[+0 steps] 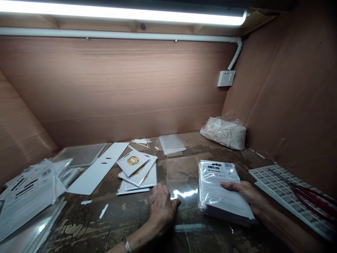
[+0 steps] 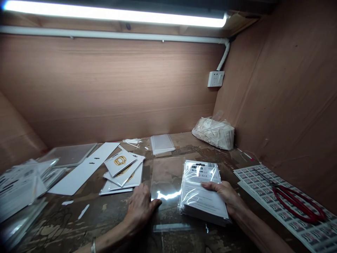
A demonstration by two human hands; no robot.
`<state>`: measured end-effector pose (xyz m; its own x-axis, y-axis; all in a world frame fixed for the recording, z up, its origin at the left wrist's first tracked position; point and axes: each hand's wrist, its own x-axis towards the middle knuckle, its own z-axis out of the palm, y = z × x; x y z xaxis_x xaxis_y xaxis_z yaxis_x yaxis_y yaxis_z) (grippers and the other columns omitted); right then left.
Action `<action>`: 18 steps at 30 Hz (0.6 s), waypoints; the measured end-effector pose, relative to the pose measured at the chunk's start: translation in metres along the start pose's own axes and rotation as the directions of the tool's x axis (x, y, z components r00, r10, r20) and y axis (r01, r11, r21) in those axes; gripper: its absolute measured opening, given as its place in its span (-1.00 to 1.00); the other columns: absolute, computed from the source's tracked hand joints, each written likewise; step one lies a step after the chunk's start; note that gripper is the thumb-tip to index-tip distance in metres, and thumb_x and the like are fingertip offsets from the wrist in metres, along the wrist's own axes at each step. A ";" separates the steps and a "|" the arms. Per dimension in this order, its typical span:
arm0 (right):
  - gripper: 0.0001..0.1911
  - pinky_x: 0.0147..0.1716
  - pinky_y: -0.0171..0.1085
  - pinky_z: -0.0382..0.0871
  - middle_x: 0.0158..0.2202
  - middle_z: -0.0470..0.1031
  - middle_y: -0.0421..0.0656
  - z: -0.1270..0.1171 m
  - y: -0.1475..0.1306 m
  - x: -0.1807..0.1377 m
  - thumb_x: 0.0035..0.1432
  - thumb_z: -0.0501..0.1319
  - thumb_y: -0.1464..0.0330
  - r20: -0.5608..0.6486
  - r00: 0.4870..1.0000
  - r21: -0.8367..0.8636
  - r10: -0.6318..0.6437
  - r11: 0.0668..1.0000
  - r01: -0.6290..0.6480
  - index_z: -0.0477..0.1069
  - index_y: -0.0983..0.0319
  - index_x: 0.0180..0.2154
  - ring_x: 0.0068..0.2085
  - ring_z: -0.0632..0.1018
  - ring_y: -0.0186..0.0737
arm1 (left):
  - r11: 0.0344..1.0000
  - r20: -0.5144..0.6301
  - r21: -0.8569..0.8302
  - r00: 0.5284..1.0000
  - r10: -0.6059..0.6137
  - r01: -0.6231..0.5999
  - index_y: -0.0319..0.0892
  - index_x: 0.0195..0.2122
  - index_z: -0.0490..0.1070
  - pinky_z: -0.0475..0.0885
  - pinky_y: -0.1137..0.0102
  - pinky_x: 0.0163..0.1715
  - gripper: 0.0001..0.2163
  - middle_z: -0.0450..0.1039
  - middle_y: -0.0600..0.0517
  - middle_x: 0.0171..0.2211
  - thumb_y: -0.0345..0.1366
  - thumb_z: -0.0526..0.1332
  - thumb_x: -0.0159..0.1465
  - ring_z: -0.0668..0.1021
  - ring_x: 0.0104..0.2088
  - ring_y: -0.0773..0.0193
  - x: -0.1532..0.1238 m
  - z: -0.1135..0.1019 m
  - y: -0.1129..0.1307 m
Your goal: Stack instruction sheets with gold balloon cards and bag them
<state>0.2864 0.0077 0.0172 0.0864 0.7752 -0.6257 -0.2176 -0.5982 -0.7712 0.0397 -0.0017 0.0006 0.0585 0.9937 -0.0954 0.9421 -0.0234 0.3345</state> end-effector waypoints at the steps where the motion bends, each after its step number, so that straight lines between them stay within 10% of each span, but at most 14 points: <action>1: -0.77 -0.44 -0.27 0.38 -0.51 0.45 -0.02 0.000 0.000 0.000 -0.22 0.25 0.43 -0.004 1.000 -0.005 0.004 1.000 -0.004 0.35 0.43 -0.43 -0.48 0.47 -0.14 | 1.000 0.013 0.000 1.000 -0.002 0.002 -0.29 -0.34 0.30 0.19 0.23 -0.28 -0.73 0.27 -0.14 -0.30 -0.21 -0.01 0.06 0.30 -0.22 0.05 0.001 0.003 0.005; 5: -0.77 -0.40 -0.26 0.38 -0.49 0.45 -0.02 0.000 0.001 0.000 -0.22 0.25 0.44 -0.001 1.000 0.000 0.009 1.000 -0.009 0.35 0.42 -0.41 -0.45 0.48 -0.14 | 0.999 0.055 -0.005 0.998 -0.039 0.040 -0.31 -0.39 0.34 0.21 0.26 -0.35 -0.77 0.32 -0.18 -0.40 -0.40 -0.07 0.04 0.37 -0.29 0.05 0.006 0.007 0.022; 11: -0.74 -0.38 -0.23 0.39 -0.49 0.45 -0.03 -0.001 0.002 0.004 -0.23 0.26 0.45 -0.009 1.000 0.021 -0.017 1.000 0.017 0.34 0.43 -0.40 -0.44 0.47 -0.13 | 1.000 -0.052 0.020 0.999 0.007 -0.006 -0.31 -0.30 0.29 0.20 0.21 -0.34 -0.48 0.21 -0.16 -0.25 0.04 0.15 -0.17 0.26 -0.21 -0.01 0.011 0.000 0.020; 18: -0.75 -0.39 -0.23 0.39 -0.51 0.44 -0.06 -0.003 0.005 0.006 -0.24 0.26 0.45 -0.010 0.999 0.050 -0.032 0.998 0.033 0.34 0.43 -0.42 -0.46 0.47 -0.14 | 0.990 -0.142 -0.033 0.981 0.134 -0.140 0.00 -0.10 0.29 -0.16 0.02 -0.08 -0.69 -0.01 -0.18 0.04 -0.19 -0.10 0.17 0.02 0.05 -0.09 0.000 0.032 0.014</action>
<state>0.2890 0.0084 0.0089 0.1030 0.7921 -0.6016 -0.2629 -0.5616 -0.7845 0.0630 -0.0052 -0.0249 0.1372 0.9870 0.0842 0.9132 -0.1590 0.3753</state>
